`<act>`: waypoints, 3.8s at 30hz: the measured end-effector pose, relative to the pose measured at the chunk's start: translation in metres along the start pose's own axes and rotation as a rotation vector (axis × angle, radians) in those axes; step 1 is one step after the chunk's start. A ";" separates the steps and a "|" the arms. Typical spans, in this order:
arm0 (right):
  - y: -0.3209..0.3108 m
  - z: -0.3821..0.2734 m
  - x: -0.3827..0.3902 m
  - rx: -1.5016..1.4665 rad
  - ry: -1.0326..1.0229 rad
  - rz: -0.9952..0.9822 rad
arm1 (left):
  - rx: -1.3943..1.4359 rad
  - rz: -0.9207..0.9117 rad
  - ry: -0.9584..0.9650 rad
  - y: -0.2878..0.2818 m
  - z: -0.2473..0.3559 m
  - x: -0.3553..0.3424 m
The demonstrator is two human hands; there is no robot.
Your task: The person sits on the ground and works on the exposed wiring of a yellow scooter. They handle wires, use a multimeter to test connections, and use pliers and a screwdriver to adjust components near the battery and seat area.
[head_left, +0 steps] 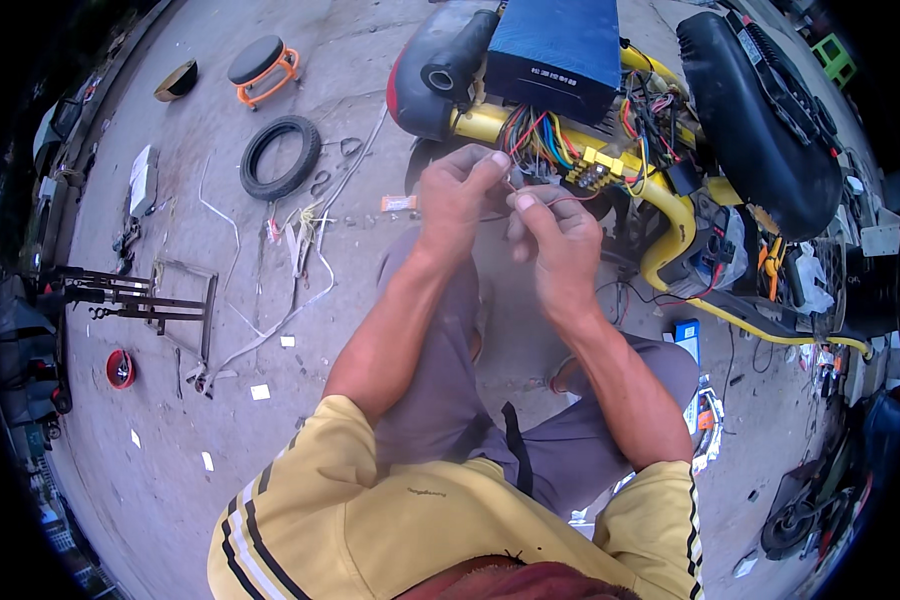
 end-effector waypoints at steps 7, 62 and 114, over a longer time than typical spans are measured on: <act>-0.003 0.002 -0.005 -0.083 0.124 -0.025 | -0.128 -0.030 0.024 -0.004 -0.006 0.001; -0.018 -0.003 -0.010 -0.081 0.214 -0.159 | 0.058 -0.053 -0.027 0.002 -0.007 0.011; -0.029 -0.013 -0.009 -0.081 0.329 -0.363 | 0.092 0.081 -0.031 0.004 -0.006 0.007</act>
Point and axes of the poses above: each hand's wrist, its own x-axis away from the middle knuckle, its own y-axis out of the palm, z = x × y, the point moved 1 cm from there along -x, towards the middle knuckle, and after that the axes turned 8 degrees about -x, right-handed, at the moved point
